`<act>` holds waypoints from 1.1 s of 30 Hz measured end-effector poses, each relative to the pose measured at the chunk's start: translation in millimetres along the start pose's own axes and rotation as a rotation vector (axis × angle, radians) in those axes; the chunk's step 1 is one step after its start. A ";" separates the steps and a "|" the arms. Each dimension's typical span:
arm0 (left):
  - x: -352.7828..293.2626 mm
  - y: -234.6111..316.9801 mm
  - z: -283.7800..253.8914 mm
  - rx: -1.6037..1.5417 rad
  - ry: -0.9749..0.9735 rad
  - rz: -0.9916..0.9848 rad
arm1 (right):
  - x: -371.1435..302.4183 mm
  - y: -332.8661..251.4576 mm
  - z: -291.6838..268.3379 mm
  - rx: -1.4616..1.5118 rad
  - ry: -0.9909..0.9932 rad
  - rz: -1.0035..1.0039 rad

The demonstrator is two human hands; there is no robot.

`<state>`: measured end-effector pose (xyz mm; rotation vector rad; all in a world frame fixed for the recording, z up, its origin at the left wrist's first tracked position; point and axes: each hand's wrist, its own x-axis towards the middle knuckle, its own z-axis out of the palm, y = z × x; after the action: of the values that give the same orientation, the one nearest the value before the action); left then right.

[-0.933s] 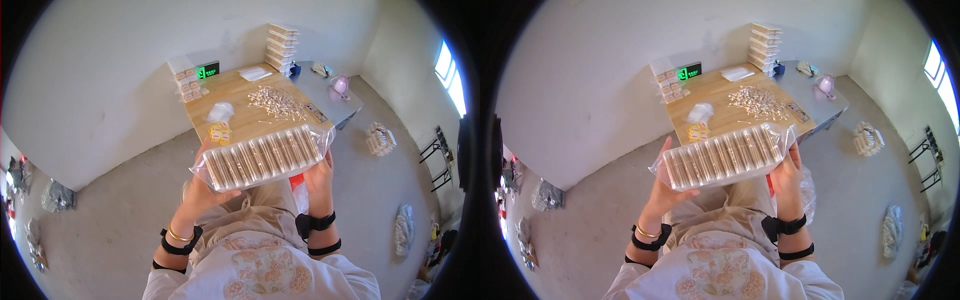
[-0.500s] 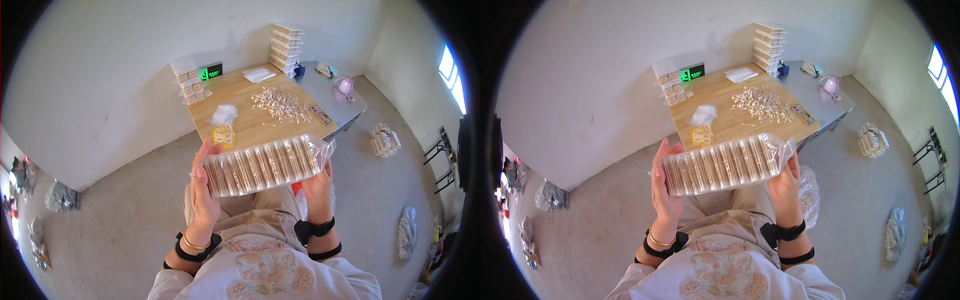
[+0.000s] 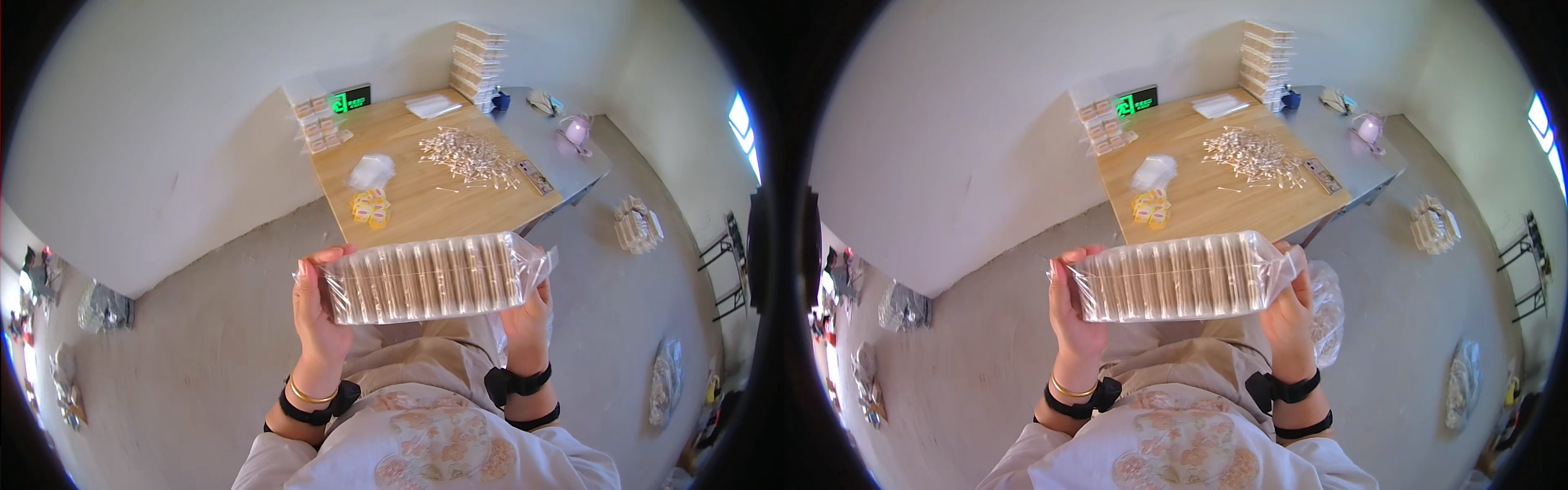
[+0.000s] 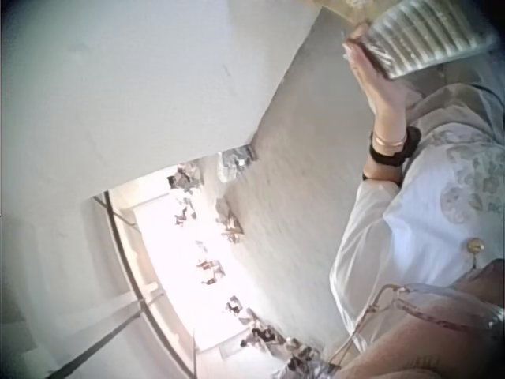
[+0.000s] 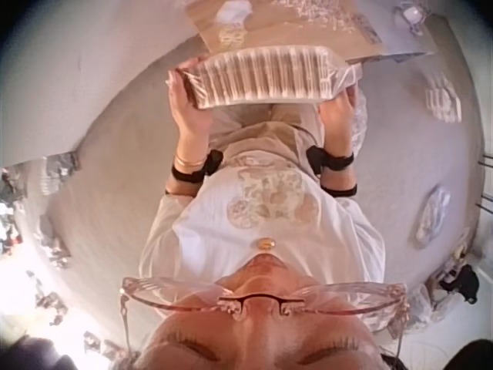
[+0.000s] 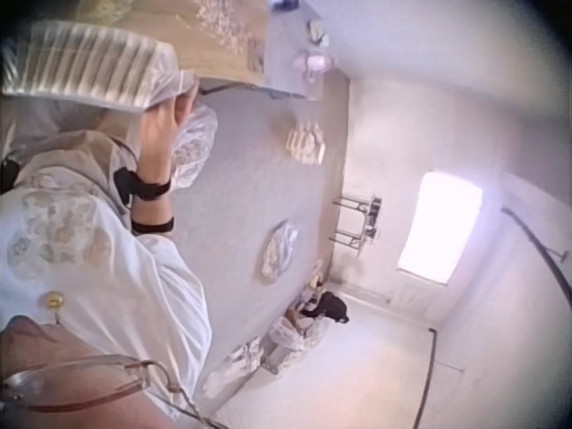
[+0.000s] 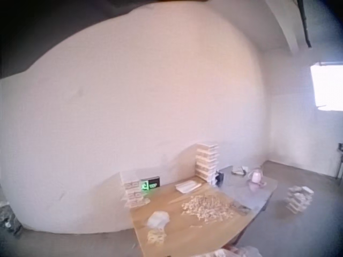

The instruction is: Packaging cotton swabs into plastic bags in a manufacturing facility.

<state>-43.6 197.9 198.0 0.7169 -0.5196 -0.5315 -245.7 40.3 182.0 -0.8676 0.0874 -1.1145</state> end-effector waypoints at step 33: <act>66.1 -98.1 -117.6 1.282 -0.579 -0.249 | 7.1 86.8 -99.8 0.021 0.376 0.545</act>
<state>50.5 150.3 68.8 1.8841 -1.3630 -0.6089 -224.5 -8.0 60.5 -0.5555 0.5888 -0.7465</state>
